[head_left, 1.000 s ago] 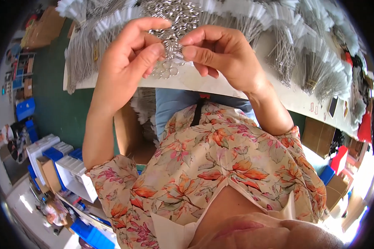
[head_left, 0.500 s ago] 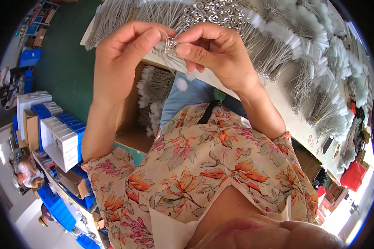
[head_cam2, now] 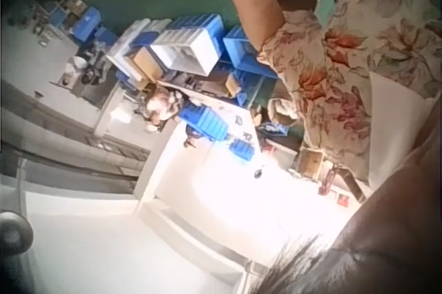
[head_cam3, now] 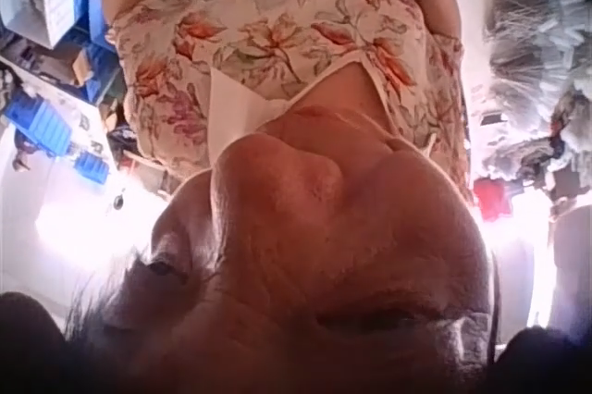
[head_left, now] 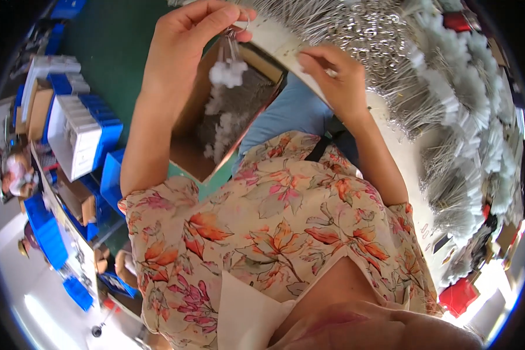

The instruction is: Assembling small white wire brushes onto metal rings and placing them in a box.

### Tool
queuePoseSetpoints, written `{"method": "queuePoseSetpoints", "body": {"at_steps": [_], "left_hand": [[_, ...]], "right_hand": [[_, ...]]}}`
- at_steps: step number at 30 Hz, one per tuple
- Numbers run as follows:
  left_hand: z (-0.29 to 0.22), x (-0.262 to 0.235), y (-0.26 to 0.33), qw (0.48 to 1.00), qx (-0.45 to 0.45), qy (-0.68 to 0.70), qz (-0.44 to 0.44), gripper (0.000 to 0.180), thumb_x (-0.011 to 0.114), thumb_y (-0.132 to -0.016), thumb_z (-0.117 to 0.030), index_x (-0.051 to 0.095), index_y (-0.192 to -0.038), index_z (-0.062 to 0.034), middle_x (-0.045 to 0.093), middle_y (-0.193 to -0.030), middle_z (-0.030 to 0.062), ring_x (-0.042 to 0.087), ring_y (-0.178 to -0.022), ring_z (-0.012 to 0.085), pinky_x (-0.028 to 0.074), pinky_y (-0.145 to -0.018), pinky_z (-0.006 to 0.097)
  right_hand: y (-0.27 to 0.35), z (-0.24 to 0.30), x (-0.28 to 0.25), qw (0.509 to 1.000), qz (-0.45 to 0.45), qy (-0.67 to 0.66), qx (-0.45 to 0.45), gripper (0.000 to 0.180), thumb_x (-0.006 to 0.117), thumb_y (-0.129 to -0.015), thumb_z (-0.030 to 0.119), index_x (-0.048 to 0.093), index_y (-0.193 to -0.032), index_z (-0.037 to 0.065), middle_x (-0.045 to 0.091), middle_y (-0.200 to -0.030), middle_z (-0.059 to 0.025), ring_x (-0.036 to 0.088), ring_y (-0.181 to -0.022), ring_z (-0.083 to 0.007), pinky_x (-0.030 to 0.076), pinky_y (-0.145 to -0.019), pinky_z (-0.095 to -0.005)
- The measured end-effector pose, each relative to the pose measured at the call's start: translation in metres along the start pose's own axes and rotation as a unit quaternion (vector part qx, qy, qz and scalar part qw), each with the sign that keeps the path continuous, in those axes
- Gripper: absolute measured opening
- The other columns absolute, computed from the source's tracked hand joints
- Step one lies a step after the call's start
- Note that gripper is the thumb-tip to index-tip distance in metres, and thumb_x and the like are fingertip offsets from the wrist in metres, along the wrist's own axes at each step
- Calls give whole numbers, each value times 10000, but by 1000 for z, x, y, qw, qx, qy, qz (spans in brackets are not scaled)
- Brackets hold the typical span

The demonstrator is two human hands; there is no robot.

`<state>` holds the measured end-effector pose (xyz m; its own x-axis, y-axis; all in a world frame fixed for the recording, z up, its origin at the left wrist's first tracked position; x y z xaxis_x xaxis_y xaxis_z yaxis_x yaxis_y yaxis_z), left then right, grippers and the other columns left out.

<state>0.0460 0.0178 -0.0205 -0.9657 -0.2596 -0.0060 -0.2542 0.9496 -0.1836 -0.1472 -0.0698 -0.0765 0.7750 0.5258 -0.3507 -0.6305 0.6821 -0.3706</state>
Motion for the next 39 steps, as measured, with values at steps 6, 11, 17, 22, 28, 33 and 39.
{"method": "queuePoseSetpoints", "body": {"at_steps": [6,11,17,22,28,33,39], "left_hand": [[128,-6,52,931,-216,-282,88,160,549,-833,-166,632,-826,-30,636,-711,79,632,-637,167,482,-614,292],[297,22,86,818,-134,-521,203,147,541,-774,-166,640,-810,-64,641,-777,150,621,-722,328,459,-786,412],[415,-6,122,767,-133,-590,213,289,606,-792,-279,619,-934,-27,642,-772,139,613,-811,354,465,-797,417],[368,-19,113,898,-312,-310,-11,326,584,-829,-290,618,-1017,-25,650,-909,147,624,-872,285,472,-790,340],[157,-79,0,911,54,-275,-304,163,555,-887,-146,620,-948,-10,638,-892,53,586,-747,110,472,-681,235],[20,19,-195,935,182,-284,-109,162,544,-892,-125,612,-968,1,639,-911,71,584,-801,109,459,-734,232],[56,68,-361,685,54,-724,55,327,606,-798,-352,610,-935,-55,635,-983,156,604,-923,317,472,-774,425]], "right_hand": [[72,-63,-8,982,33,55,180,112,662,-789,84,648,-870,7,617,-726,-57,559,-596,-96,441,-561,-219],[85,-59,-7,987,34,101,123,76,662,-779,46,649,-849,18,583,-686,-43,500,-549,-86,405,-509,-220],[80,-57,-2,985,30,115,125,68,662,-767,23,651,-834,23,573,-675,-43,499,-540,-93,395,-490,-217],[69,-47,-14,988,28,107,104,43,663,-761,30,647,-801,32,595,-695,-52,533,-544,-114,419,-493,-233],[54,-44,-29,990,107,-11,93,48,654,-763,45,647,-809,31,605,-721,-76,572,-598,-184,453,-525,-277],[38,-21,-108,997,25,22,74,63,662,-760,24,648,-822,21,602,-733,-92,573,-608,-190,460,-510,-294],[26,-5,-223,974,-104,192,63,80,656,-764,90,652,-797,17,640,-769,-96,622,-659,-216,503,-588,-299]]}}
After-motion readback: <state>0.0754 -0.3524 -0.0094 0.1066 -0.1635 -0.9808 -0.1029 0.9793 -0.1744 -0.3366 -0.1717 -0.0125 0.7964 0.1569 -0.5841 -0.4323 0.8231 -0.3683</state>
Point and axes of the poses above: each hand's wrist, its own y-axis away from the middle knuckle, its own x-axis out of the palm, z = x × y, the point moved 5 cm from there along -y, towards the middle knuckle
